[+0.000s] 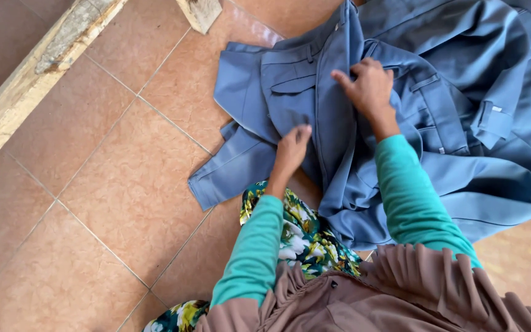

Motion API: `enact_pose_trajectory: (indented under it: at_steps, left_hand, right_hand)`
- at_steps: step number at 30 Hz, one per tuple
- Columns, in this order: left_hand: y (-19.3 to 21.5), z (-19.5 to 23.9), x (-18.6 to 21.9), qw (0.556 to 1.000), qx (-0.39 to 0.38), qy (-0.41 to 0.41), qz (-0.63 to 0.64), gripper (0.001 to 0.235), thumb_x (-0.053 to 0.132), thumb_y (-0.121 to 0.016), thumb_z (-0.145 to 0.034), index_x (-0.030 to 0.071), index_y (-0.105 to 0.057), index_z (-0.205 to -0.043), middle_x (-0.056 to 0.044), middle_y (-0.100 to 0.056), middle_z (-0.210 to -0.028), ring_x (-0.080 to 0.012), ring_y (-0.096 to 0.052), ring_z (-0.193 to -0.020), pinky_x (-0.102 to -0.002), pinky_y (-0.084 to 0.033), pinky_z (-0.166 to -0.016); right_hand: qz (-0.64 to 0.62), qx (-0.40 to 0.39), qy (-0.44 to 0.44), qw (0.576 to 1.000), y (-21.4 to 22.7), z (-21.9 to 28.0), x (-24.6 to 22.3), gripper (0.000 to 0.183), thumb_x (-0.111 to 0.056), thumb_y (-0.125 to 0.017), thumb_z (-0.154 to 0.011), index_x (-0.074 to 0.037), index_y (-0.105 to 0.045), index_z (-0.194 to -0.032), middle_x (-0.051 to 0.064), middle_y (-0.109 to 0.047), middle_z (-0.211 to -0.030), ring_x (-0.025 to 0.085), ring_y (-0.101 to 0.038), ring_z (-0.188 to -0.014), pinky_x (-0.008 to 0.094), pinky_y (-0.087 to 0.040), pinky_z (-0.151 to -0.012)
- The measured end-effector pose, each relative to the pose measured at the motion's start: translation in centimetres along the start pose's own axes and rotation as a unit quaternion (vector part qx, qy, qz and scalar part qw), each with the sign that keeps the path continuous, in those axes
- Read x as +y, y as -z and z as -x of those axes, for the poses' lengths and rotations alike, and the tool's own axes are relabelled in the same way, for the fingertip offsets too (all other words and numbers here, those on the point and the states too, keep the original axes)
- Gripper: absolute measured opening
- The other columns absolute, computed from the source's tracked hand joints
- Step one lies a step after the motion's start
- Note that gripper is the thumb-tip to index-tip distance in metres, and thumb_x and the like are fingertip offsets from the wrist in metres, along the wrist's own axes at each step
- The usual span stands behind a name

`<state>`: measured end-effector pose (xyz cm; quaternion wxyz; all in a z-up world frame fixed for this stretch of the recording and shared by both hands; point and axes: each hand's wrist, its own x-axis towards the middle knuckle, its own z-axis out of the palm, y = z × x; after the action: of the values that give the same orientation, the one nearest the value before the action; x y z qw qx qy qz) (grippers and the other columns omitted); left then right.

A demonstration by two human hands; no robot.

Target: The person folds multiple pairs of gray trousers on a tiled floor. They lay each pair flat, fold the legs inward, then fold the garment into a compact rectangle, and place it aside. The process is repeated for several pairs.

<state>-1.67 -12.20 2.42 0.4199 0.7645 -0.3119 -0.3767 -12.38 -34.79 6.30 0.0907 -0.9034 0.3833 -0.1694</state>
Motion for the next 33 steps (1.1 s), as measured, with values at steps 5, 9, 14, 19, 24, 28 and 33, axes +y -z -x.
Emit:
enact_pose_trajectory:
  at_steps: [5,9,14,19,24,28,33]
  left_hand:
    - [3.1,-3.2,4.2,0.996,0.017,0.005,0.093,0.086,0.069,-0.039,-0.101,0.001,-0.042,-0.153,-0.032,-0.051,-0.147,-0.0449,-0.046,-0.141,-0.054,-0.039,-0.118]
    - [5.0,-2.4,3.9,0.994,0.033,0.061,0.085,0.106,0.082,-0.049,-0.088,0.004,-0.032,-0.158,-0.033,-0.044,-0.152,-0.0433,-0.047,-0.140,-0.052,-0.039,-0.118]
    - [6.6,0.4,1.7,0.979,0.096,0.151,0.100,0.099,0.073,-0.054,-0.087,-0.008,-0.047,-0.143,-0.034,-0.056,-0.139,-0.0443,-0.051,-0.135,-0.053,-0.042,-0.115]
    - [9.5,-0.6,0.8,0.952,0.186,0.136,0.203,0.094,0.063,-0.052,-0.094,-0.020,-0.046,-0.139,-0.043,-0.048,-0.141,-0.0513,-0.043,-0.139,-0.058,-0.038,-0.114]
    - [16.9,0.0,1.5,0.909,0.346,0.089,0.215,0.086,0.061,-0.051,-0.094,-0.017,-0.055,-0.132,-0.040,-0.057,-0.135,-0.0480,-0.049,-0.136,-0.051,-0.039,-0.117]
    - [20.1,-2.1,-14.9,0.869,0.431,0.160,0.184,0.080,0.068,-0.049,-0.094,0.000,-0.061,-0.135,-0.031,-0.065,-0.130,-0.0468,-0.061,-0.125,-0.054,-0.051,-0.106]
    - [21.7,4.1,-23.6,0.769,0.448,0.263,0.373,0.072,0.055,-0.058,-0.098,0.002,-0.048,-0.145,-0.036,-0.053,-0.136,-0.0564,-0.066,-0.105,-0.057,-0.068,-0.067]
  right_hand:
    - [0.011,0.063,0.122,0.990,-4.0,6.1,-5.7,0.023,-0.038,-0.073,-0.091,-0.018,-0.069,-0.080,0.001,-0.063,-0.092,0.025,-0.062,-0.097,0.043,-0.045,-0.078]
    - [-0.008,0.089,0.208,0.974,-6.8,11.0,-10.0,0.014,-0.028,-0.072,-0.086,-0.019,-0.066,-0.076,0.000,-0.058,-0.088,0.022,-0.060,-0.091,0.037,-0.045,-0.071]
    - [-0.004,0.078,0.226,0.971,-7.7,14.8,-13.6,0.010,-0.023,-0.068,-0.090,-0.017,-0.068,-0.082,0.002,-0.056,-0.095,0.022,-0.056,-0.085,0.037,-0.043,-0.067]
    - [0.094,0.010,0.152,0.984,-4.9,16.4,-16.7,0.018,-0.032,-0.071,-0.095,-0.015,-0.071,-0.101,0.004,-0.052,-0.109,0.022,-0.056,-0.087,0.038,-0.044,-0.067]
    - [0.134,-0.034,0.109,0.984,-4.1,17.4,-20.0,0.030,-0.037,-0.070,-0.097,-0.012,-0.076,-0.112,0.011,-0.055,-0.125,0.024,-0.061,-0.096,0.036,-0.048,-0.063]
    - [0.115,-0.112,0.120,0.980,-8.2,16.9,-22.7,0.029,-0.037,-0.072,-0.095,-0.010,-0.079,-0.102,0.016,-0.057,-0.132,0.028,-0.063,-0.105,0.038,-0.058,-0.064]
    - [0.063,-0.292,0.135,0.945,-17.4,15.2,-24.8,0.026,-0.030,-0.068,-0.096,-0.006,-0.077,-0.096,0.021,-0.062,-0.113,0.037,-0.067,-0.092,0.048,-0.059,-0.061]
